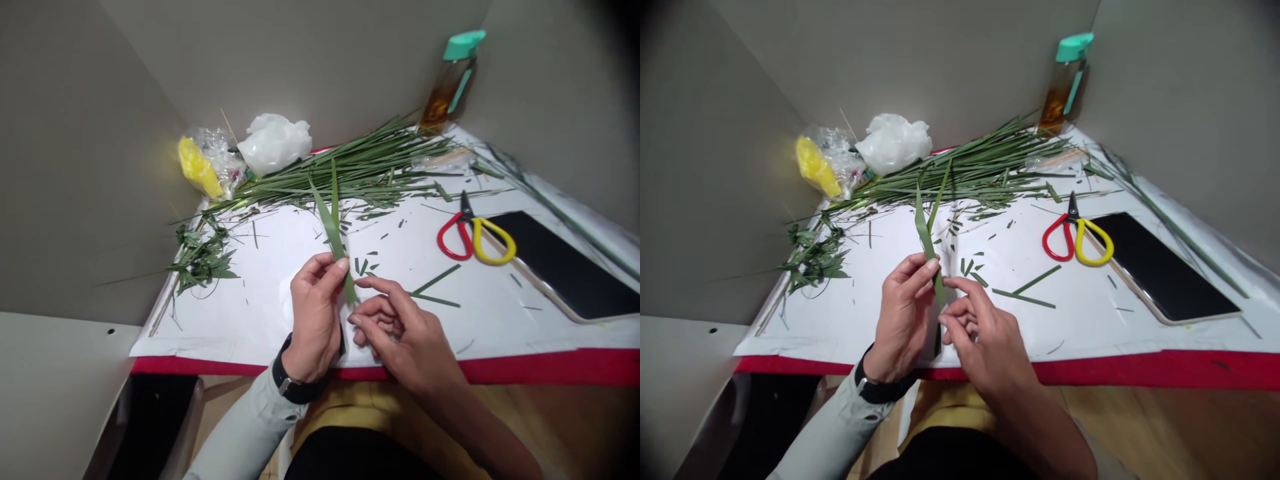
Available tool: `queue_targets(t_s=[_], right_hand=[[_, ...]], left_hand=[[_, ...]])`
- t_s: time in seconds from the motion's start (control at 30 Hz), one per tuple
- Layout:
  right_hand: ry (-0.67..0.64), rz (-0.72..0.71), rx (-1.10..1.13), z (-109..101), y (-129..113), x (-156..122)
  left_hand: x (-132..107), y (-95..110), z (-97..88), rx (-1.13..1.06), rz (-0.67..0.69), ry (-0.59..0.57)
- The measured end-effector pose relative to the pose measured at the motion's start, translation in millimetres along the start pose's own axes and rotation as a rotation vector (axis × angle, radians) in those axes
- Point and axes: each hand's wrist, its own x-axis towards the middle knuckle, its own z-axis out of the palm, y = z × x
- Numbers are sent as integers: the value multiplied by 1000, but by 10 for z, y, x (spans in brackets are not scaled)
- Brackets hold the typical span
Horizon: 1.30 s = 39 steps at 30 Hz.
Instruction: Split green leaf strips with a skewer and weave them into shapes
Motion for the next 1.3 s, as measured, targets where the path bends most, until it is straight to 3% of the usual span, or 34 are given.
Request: queue_targets(t_s=[0.33, 0.47, 0.77, 1.1, 1.23, 1.3], right_hand=[[-128, 4, -74, -150, -87, 49], [-134, 8, -57, -239, -213, 103], [-288, 90, 107, -308, -311, 273], [-224, 98, 22, -568, -182, 336], [-271, 130, 52, -562, -143, 269], [-324, 117, -53, -618, -132, 256]], left_hand=[[13, 52, -49, 92, 102, -31], [96, 171, -15, 60, 86, -70], [577, 605, 259, 60, 163, -160], [1001, 880, 588, -38, 188, -217], [1127, 988, 733, -75, 183, -256], [1181, 1031, 774, -97, 172, -256]])
